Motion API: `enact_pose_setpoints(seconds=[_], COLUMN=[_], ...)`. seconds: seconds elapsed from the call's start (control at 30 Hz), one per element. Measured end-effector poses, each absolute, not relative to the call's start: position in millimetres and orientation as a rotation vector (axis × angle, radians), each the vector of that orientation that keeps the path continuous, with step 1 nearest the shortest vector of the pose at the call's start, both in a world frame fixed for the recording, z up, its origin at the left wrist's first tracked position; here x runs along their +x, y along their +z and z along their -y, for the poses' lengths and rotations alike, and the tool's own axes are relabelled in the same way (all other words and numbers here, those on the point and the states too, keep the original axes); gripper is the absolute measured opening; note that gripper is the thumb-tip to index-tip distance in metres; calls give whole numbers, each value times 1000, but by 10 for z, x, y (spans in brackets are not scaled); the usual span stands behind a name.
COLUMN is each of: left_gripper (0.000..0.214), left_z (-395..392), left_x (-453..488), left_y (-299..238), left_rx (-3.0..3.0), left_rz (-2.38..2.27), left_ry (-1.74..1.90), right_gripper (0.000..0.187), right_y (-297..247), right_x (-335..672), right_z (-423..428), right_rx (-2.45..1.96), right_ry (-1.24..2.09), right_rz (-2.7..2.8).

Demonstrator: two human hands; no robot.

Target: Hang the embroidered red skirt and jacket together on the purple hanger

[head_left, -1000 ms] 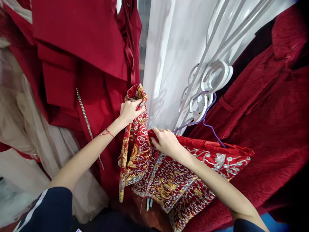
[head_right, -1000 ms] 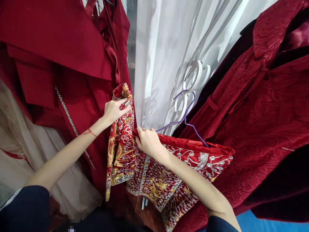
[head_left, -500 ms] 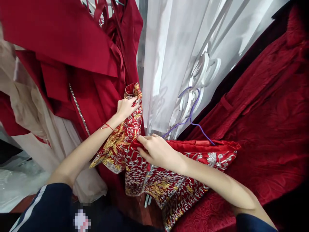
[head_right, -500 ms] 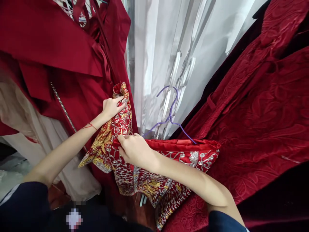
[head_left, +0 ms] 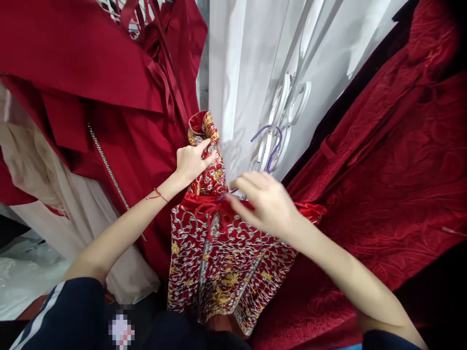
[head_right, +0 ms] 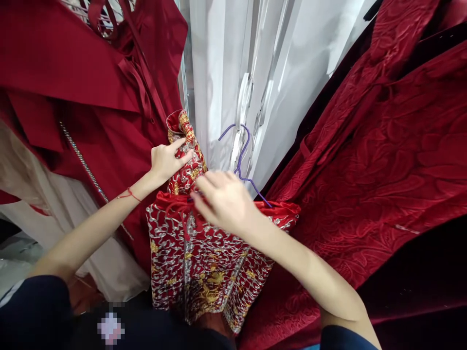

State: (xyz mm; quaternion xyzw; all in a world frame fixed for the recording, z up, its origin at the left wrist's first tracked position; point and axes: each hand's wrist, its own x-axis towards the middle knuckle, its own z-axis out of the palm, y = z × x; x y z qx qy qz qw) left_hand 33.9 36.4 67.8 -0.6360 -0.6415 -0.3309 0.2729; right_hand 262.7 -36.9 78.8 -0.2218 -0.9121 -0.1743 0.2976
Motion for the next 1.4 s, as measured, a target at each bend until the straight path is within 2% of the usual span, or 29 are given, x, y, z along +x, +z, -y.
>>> enact_pose_setpoints(seconds=[0.13, 0.23, 0.3, 0.43, 0.5, 0.57, 0.7, 0.83, 0.97, 1.13, 1.4], left_gripper=[51, 49, 48, 47, 47, 46, 44, 42, 44, 34, 32], left_z=[-182, -85, -52, -26, -11, 6, 3, -54, -95, -116, -101], left_x=[527, 639, 661, 628, 612, 608, 611, 597, 600, 648, 733], left_y=[694, 654, 636, 637, 641, 638, 614, 591, 594, 619, 662], left_rx=[-1824, -1932, -1971, -1978, -2004, -2053, -2159, -2266, -2462, -2854, -2929], left_rz=[1603, 1533, 1517, 1510, 1458, 1380, 1277, 1238, 1200, 1121, 1138], left_ry=[-848, -747, -672, -596, -578, -555, -456, -396, -580, -681, -749], right_gripper=[36, 36, 43, 56, 58, 57, 56, 58, 58, 56, 51], right_y=[945, 930, 889, 852, 856, 856, 812, 745, 717, 714, 618], right_x=[3038, 3255, 3333, 3393, 3397, 3380, 3278, 3137, 3073, 3084, 3029], right_z=[80, -207, -402, -671, -720, -725, -687, -694, -736, -743, -834], right_rx=[-966, -1321, -1417, -1060, -919, -862, -844, -775, -747, -756, -798], right_ry=[-490, -443, -172, 820, 1073, 1173, 1264, 1212, 1160, 1139, 1104], right_rz=[1950, 1960, 2223, 2628, 2640, 2628, 2615, 2618, 2620, 2629, 2542])
